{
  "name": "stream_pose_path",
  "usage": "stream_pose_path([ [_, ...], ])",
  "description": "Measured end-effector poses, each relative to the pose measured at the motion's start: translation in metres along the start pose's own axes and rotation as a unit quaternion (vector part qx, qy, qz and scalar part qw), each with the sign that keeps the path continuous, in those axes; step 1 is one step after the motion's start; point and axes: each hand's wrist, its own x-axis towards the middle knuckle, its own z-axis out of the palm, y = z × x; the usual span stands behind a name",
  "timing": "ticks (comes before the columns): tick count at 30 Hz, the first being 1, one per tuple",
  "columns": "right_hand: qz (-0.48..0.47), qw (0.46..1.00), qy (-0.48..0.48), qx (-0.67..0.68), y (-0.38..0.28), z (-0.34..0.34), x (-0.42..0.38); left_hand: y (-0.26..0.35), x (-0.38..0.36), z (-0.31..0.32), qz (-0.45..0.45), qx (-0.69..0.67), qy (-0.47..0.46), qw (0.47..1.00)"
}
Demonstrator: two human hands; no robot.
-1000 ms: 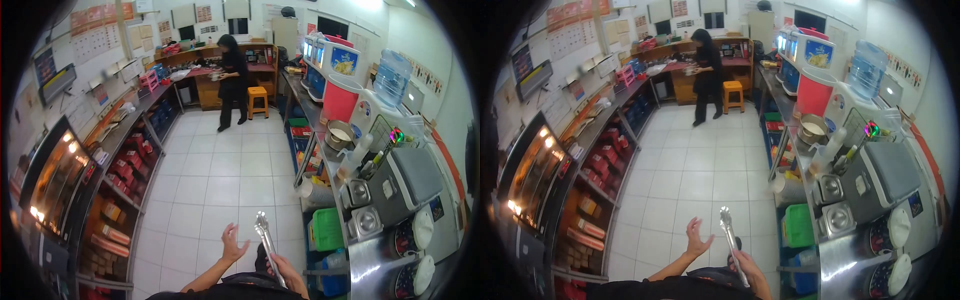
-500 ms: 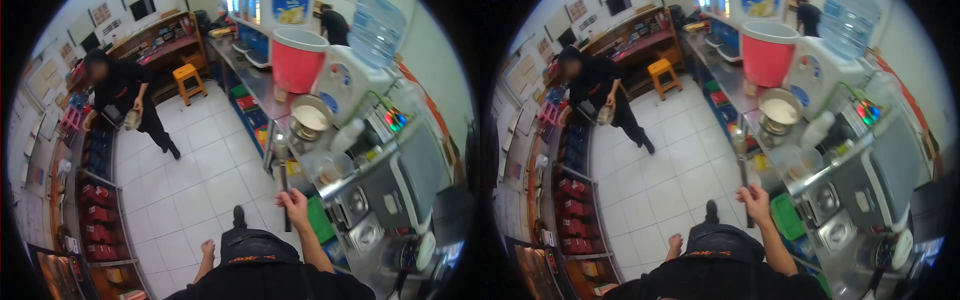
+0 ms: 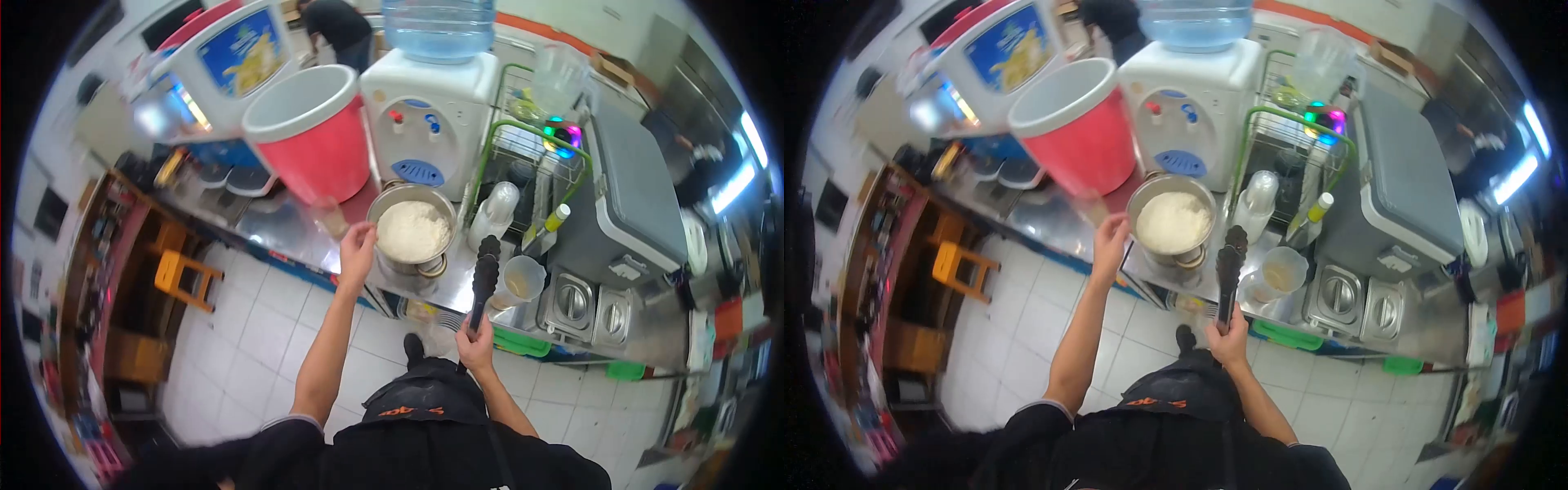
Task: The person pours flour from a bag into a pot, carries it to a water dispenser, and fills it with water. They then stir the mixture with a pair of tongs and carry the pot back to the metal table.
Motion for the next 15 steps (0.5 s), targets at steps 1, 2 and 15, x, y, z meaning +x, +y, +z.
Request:
stream_pose_path([
  [1, 0.028, 0.999, 0.032, -0.004, -0.003, 0.007, 0.007, 0.002, 0.032, 0.019, -0.002, -0.019, -0.016, 1.0],
  [2, 0.03, 0.998, 0.05, -0.003, -0.001, 0.016, 0.017, 0.003, 0.059, 0.036, -0.006, -0.039, -0.028, 0.999],
  [15, 0.152, 0.939, 0.21, -0.227, 0.031, 0.103, 0.145, -0.11, 0.182, 0.005, -0.131, -0.035, -0.388, 0.911],
])
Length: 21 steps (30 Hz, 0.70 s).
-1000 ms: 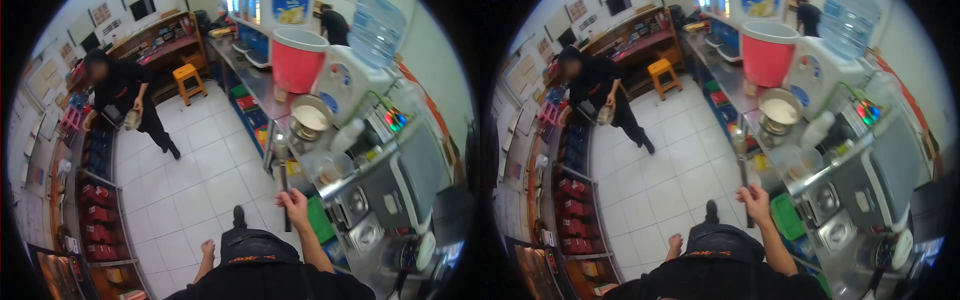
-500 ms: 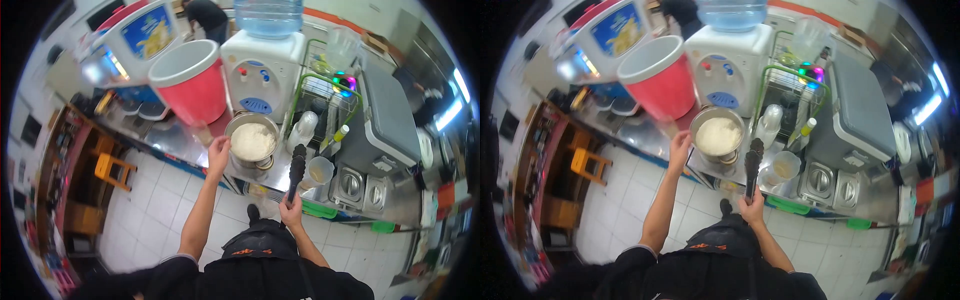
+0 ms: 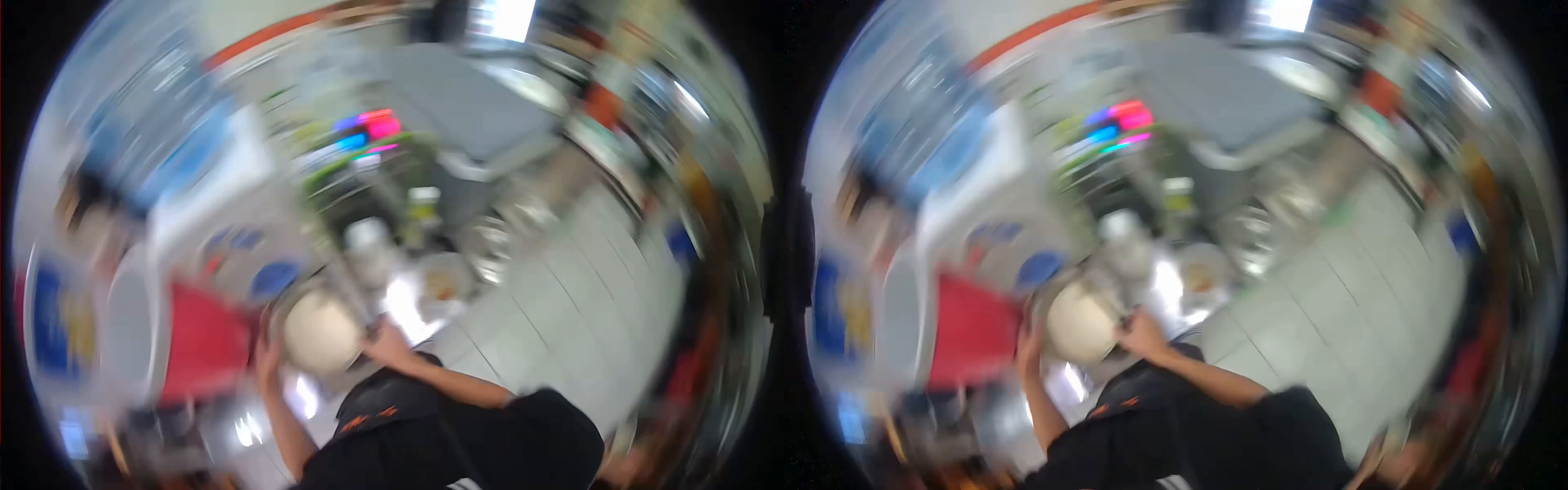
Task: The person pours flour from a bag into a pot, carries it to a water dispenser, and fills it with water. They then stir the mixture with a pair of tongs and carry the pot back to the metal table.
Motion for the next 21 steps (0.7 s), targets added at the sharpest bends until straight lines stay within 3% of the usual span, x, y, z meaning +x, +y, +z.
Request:
stream_pose_path([
  [1, -0.026, 0.998, 0.048, 0.007, 0.023, 0.021, 0.004, 0.008, -0.02, 0.013, -0.061, -0.118, -0.046, 0.99],
  [2, -0.021, 0.996, 0.084, 0.018, 0.016, 0.017, 0.005, -0.021, -0.019, 0.008, -0.127, -0.158, 0.012, 0.979],
  [5, 0.013, 0.989, 0.142, 0.048, 0.004, 0.01, -0.024, -0.056, -0.03, 0.013, -0.119, -0.163, 0.132, 0.97],
  [8, 0.001, 0.989, 0.147, 0.025, -0.01, 0.009, -0.015, -0.034, -0.026, 0.025, -0.087, -0.144, 0.114, 0.979],
  [9, 0.027, 0.992, 0.118, 0.029, -0.02, 0.004, -0.018, -0.007, -0.037, 0.031, -0.151, -0.089, 0.137, 0.975],
  [10, 0.011, 0.988, 0.152, 0.04, -0.022, 0.01, -0.016, 0.001, -0.037, 0.028, -0.189, -0.122, 0.202, 0.953],
  [11, 0.023, 0.993, 0.112, 0.033, -0.028, 0.005, -0.012, 0.05, -0.046, 0.042, -0.18, -0.181, 0.177, 0.951],
  [13, 0.006, 0.991, 0.131, 0.036, -0.069, -0.012, -0.018, 0.046, -0.04, 0.024, -0.104, -0.26, 0.123, 0.952],
  [14, 0.04, 0.993, 0.103, 0.044, -0.075, -0.013, -0.011, 0.065, -0.032, 0.029, -0.104, -0.258, 0.15, 0.949],
  [15, -0.018, 0.987, 0.128, 0.1, -0.076, -0.009, -0.006, 0.083, -0.033, 0.027, -0.105, -0.254, 0.163, 0.948],
  [18, -0.043, 0.989, 0.087, 0.116, -0.105, -0.011, 0.008, 0.077, -0.016, 0.01, -0.043, -0.263, 0.161, 0.95],
  [19, -0.039, 0.989, 0.068, 0.127, -0.105, -0.009, 0.015, 0.079, -0.012, 0.008, -0.04, -0.268, 0.151, 0.951],
  [20, -0.032, 0.988, 0.058, 0.137, -0.103, -0.007, 0.019, 0.09, -0.014, 0.003, -0.075, -0.222, 0.196, 0.952],
  [21, -0.043, 0.96, 0.068, 0.268, -0.102, -0.008, 0.025, 0.101, -0.009, 0.012, -0.111, -0.171, 0.22, 0.954],
])
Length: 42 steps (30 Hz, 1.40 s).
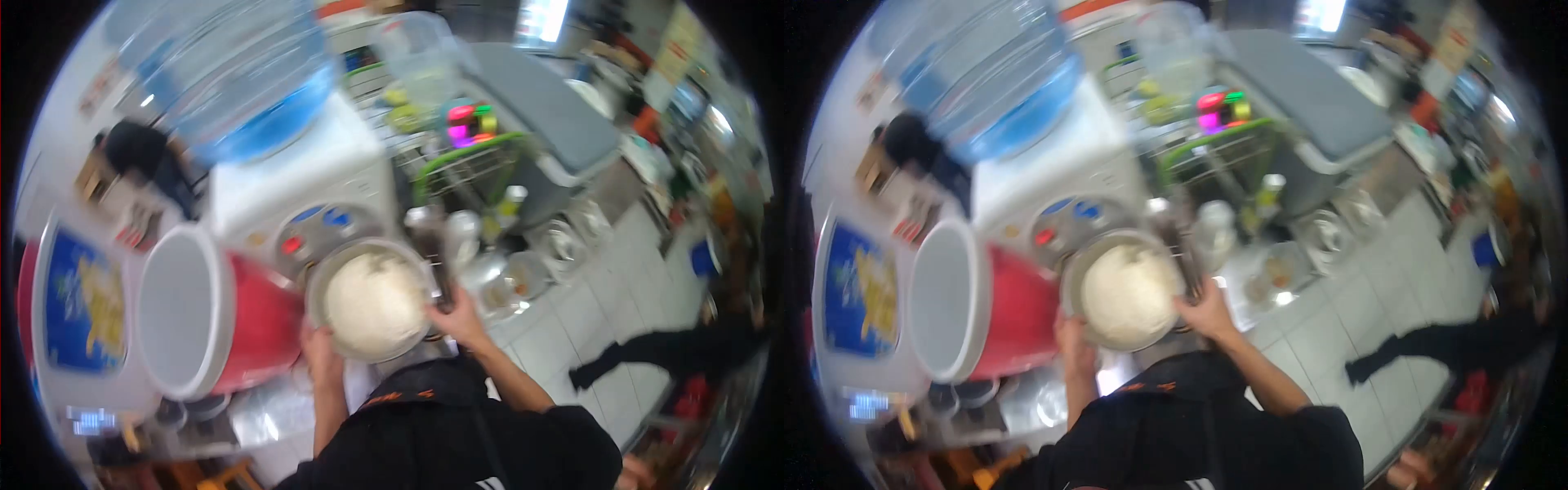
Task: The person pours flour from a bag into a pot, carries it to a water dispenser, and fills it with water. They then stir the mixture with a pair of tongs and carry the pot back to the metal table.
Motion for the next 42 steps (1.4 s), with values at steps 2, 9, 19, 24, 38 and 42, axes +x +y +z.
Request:
stream_pose_path([
  [2, 0.041, 0.989, -0.029, -0.141, 0.057, 0.005, 0.018, -0.048, 0.06, -0.049, -0.006, -0.014, -0.049, 0.999],
  [9, -0.045, 0.979, 0.003, -0.2, 0.011, -0.003, 0.032, -0.014, 0.064, -0.003, 0.018, 0.065, -0.057, 0.996],
  [19, 0.005, 0.988, 0.016, -0.152, 0.027, 0.016, 0.031, -0.005, 0.053, 0.011, 0.213, 0.173, 0.071, 0.959],
  [24, 0.003, 0.992, -0.001, -0.129, 0.021, 0.018, 0.03, -0.004, 0.03, 0.016, 0.493, 0.475, 0.258, 0.682],
  [38, 0.193, 0.974, -0.114, -0.043, -0.004, 0.006, 0.031, 0.063, 0.021, 0.12, 0.315, 0.362, -0.003, 0.877],
  [42, 0.0, 0.996, -0.006, -0.088, 0.035, 0.014, 0.029, 0.048, 0.055, 0.131, 0.399, 0.359, 0.028, 0.843],
])
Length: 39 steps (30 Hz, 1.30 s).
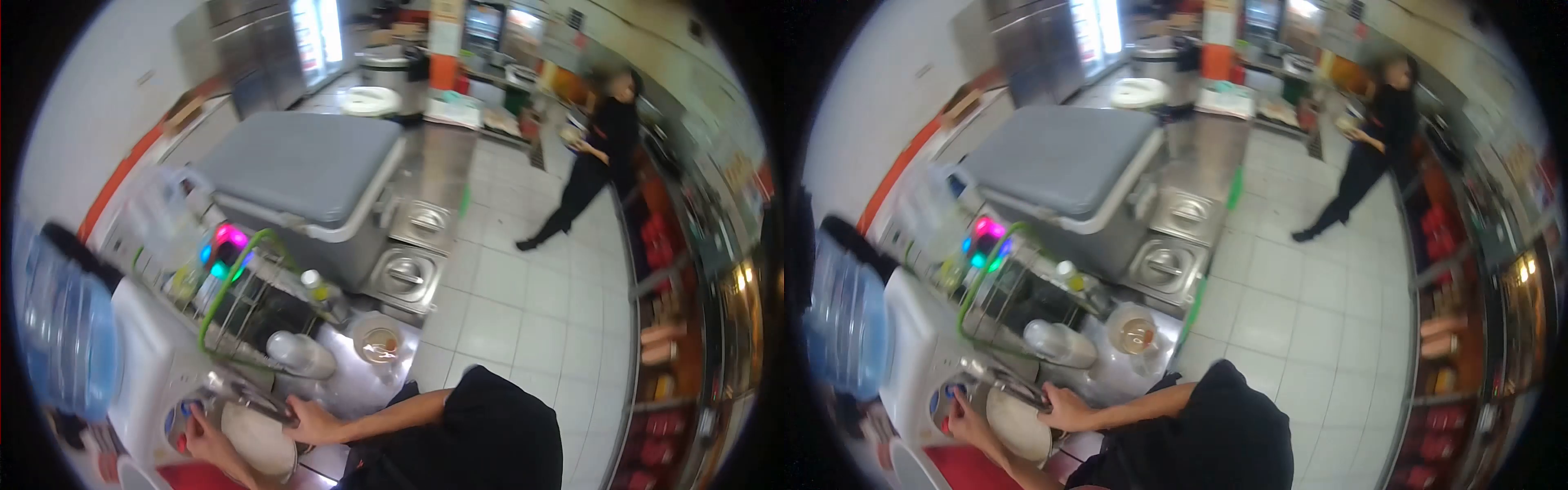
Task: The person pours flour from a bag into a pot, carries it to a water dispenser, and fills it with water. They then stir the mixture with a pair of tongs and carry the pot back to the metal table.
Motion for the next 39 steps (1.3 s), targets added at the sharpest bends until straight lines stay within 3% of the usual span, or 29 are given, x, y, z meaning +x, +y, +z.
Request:
stream_pose_path([
  [5, -0.02, 1.0, 0.02, 0.008, 0.013, 0.013, 0.001, 0.005, 0.002, 0.009, -0.043, 0.077, 0.056, 0.995],
  [7, -0.025, 0.999, 0.03, 0.003, 0.015, 0.012, -0.004, -0.008, 0.004, 0.013, 0.026, 0.107, 0.074, 0.991],
  [11, 0.021, 1.0, -0.003, 0.004, -0.004, 0.002, -0.007, 0.007, 0.004, 0.003, 0.046, 0.157, 0.033, 0.986],
  [13, 0.023, 1.0, -0.006, 0.0, -0.005, 0.002, -0.007, -0.009, 0.01, 0.003, 0.171, 0.213, 0.078, 0.959],
  [17, 0.022, 1.0, -0.001, -0.018, -0.002, 0.004, -0.006, 0.008, 0.007, -0.004, 0.143, 0.155, 0.034, 0.977],
  [19, 0.018, 1.0, 0.005, -0.024, 0.002, 0.006, -0.005, 0.0, 0.008, -0.003, 0.114, -0.001, 0.003, 0.993],
  [22, 0.037, 0.999, -0.006, -0.02, -0.001, 0.005, -0.006, -0.018, 0.005, 0.001, 0.159, -0.072, -0.044, 0.984],
  [26, 0.029, 1.0, 0.002, -0.004, -0.004, 0.003, -0.008, -0.021, 0.005, -0.005, 0.138, -0.016, -0.064, 0.988],
  [28, 0.038, 0.999, -0.01, 0.0, -0.005, 0.002, -0.007, -0.031, 0.01, -0.009, 0.187, -0.006, -0.093, 0.978],
  [31, 0.031, 0.999, -0.004, -0.013, 0.0, 0.006, -0.006, -0.01, -0.013, -0.026, 0.181, -0.03, -0.043, 0.982],
  [33, 0.009, 0.999, 0.014, -0.03, 0.003, 0.008, -0.006, -0.051, -0.034, -0.059, 0.171, 0.027, -0.061, 0.983],
  [35, 0.027, 0.999, 0.002, -0.02, -0.002, 0.004, -0.006, -0.079, -0.068, -0.074, 0.09, 0.051, -0.004, 0.995],
  [37, 0.047, 0.999, -0.021, -0.011, -0.012, -0.001, -0.008, -0.105, -0.109, -0.074, -0.077, 0.001, 0.051, 0.996],
  [39, 0.089, 0.995, -0.036, 0.002, -0.024, -0.006, -0.01, -0.125, -0.147, -0.058, -0.277, -0.138, 0.063, 0.949],
])
